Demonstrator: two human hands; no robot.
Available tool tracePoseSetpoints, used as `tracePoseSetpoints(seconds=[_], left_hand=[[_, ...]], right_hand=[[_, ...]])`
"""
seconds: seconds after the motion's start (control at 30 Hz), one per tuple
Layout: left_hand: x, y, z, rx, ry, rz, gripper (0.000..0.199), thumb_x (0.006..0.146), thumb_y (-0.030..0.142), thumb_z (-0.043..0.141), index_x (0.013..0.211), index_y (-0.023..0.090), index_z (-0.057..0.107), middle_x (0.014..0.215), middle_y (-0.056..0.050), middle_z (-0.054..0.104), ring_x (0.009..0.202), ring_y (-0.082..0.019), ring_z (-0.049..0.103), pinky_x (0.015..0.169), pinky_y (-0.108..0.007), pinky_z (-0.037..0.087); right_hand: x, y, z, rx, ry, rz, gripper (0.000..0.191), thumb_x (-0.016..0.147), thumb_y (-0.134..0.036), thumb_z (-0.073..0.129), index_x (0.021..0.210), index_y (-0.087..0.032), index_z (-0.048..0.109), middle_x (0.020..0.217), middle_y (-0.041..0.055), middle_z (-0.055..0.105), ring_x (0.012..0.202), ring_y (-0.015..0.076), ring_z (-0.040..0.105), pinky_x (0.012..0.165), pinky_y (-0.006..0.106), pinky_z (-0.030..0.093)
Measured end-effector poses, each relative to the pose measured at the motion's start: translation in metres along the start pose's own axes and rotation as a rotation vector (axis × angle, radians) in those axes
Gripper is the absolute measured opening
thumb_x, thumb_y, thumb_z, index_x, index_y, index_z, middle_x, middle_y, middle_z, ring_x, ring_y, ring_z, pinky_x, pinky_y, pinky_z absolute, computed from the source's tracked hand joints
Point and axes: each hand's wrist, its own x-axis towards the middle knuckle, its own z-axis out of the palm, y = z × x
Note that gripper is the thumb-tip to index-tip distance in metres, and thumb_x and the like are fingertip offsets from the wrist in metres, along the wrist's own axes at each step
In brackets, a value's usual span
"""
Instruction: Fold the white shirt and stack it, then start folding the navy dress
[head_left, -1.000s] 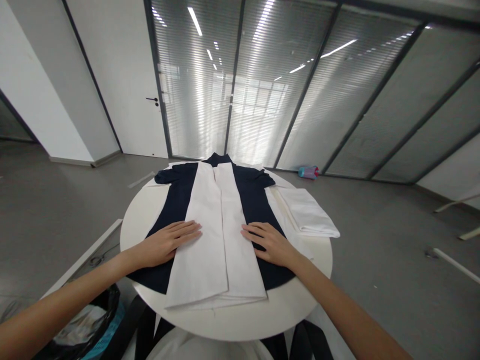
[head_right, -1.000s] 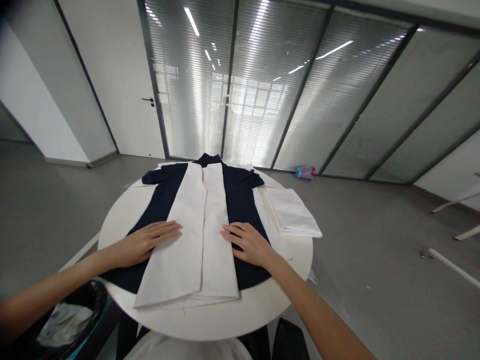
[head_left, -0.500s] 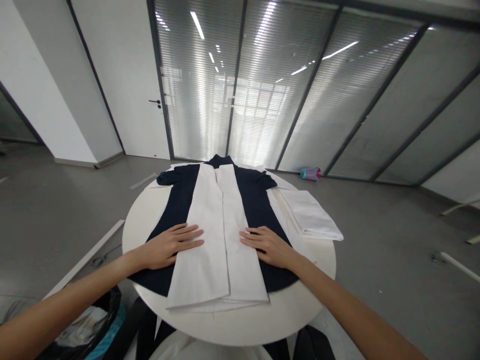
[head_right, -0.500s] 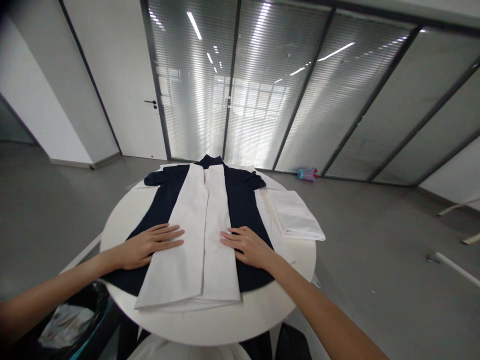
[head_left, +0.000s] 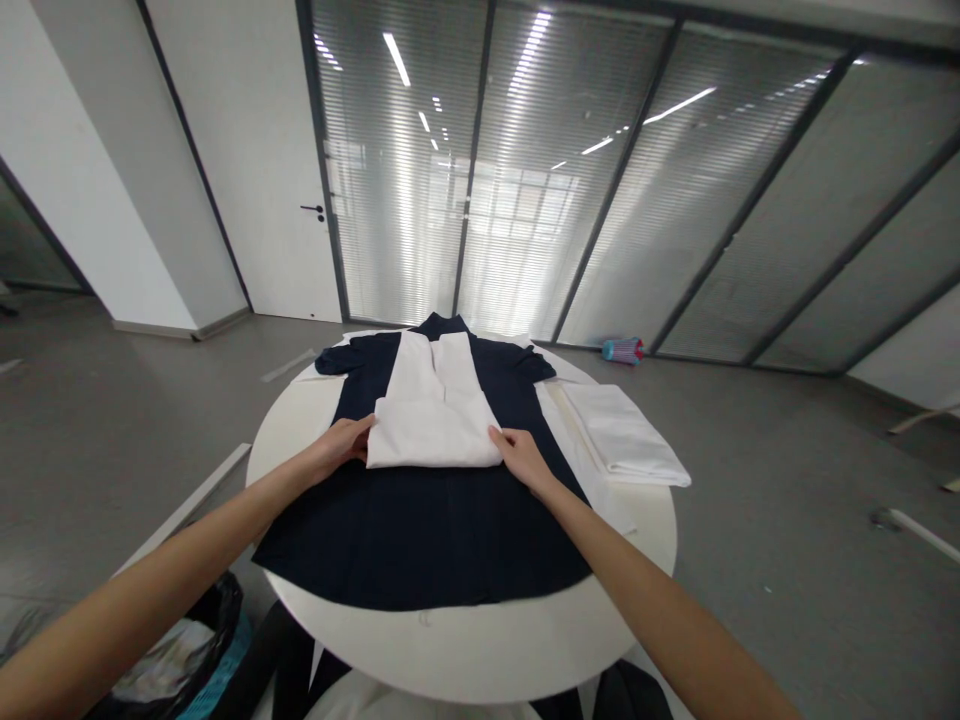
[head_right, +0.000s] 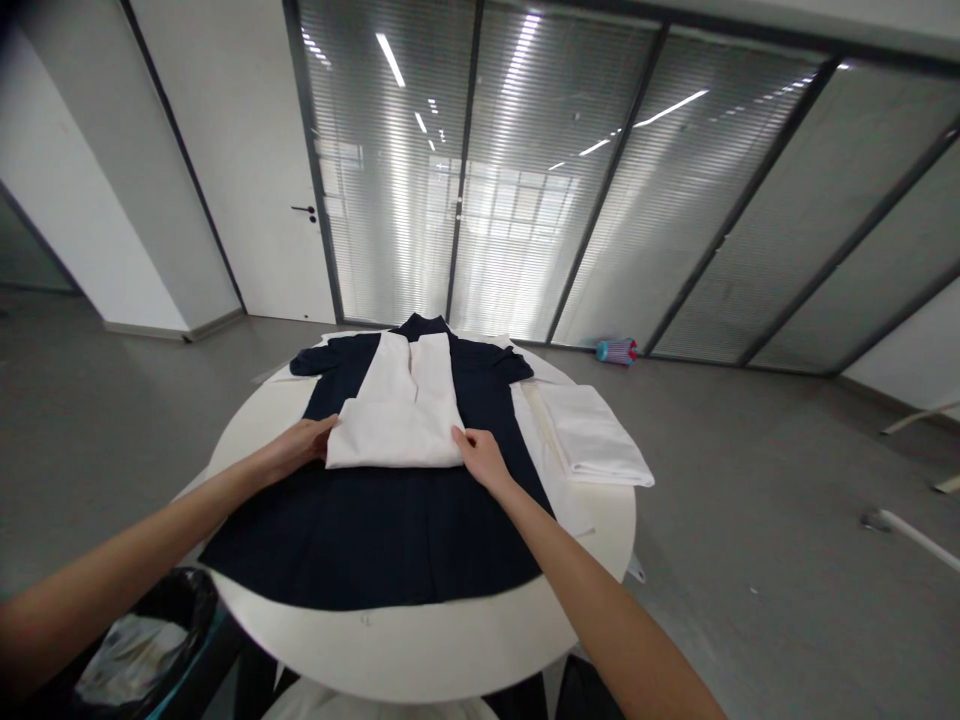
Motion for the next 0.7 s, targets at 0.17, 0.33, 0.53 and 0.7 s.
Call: tracePoseSetpoints(seconds=[0.17, 0.33, 0.53, 0.7], left_hand=[[-0.024, -0.006, -0.007, 0.327, 0.035, 0.271, 0.049, 0.072, 0.065, 0.070, 0.078, 0.017, 0.073, 0.089, -0.007, 0.067, 0.085, -0.022, 0.059, 0.075, -0.030, 0.046], [-0.038, -0.006, -0.007, 0.520, -0.042, 0.414, 0.041, 0.076, 0.060, 0.067, 0.071, 0.019, 0.069, 0.076, -0.003, 0.061, 0.068, -0.016, 0.052, 0.062, -0.027, 0.039], [-0.035, -0.009, -0.003, 0.271, -0.057, 0.231, 0.044, 0.085, 0.062, 0.059, 0.086, 0.018, 0.060, 0.057, 0.000, 0.062, 0.047, -0.011, 0.044, 0.049, -0.024, 0.030], [-0.035, -0.011, 0.002, 0.085, -0.100, 0.223, 0.043, 0.083, 0.061, 0.065, 0.084, 0.019, 0.053, 0.073, -0.005, 0.069, 0.074, -0.023, 0.071, 0.054, -0.024, 0.042]], right_hand=[[-0.020, 0.002, -0.024, 0.046, -0.333, -0.120, 0.041, 0.077, -0.055, 0.071, 0.086, -0.015, 0.074, 0.088, 0.0034, 0.064, 0.076, 0.0166, 0.055, 0.069, 0.026, 0.041], [-0.024, 0.004, -0.031, 0.155, -0.315, -0.101, 0.039, 0.079, -0.054, 0.070, 0.081, -0.016, 0.077, 0.091, 0.0038, 0.065, 0.081, 0.0168, 0.058, 0.075, 0.028, 0.043], [-0.026, 0.007, -0.016, 0.393, -0.126, 0.070, 0.048, 0.078, -0.060, 0.068, 0.065, -0.014, 0.063, 0.060, -0.0008, 0.055, 0.047, 0.0066, 0.038, 0.046, 0.022, 0.027], [-0.027, 0.005, -0.010, 0.424, -0.090, 0.260, 0.039, 0.071, -0.050, 0.075, 0.081, -0.014, 0.065, 0.043, -0.0041, 0.050, 0.036, 0.0061, 0.034, 0.038, 0.020, 0.020]])
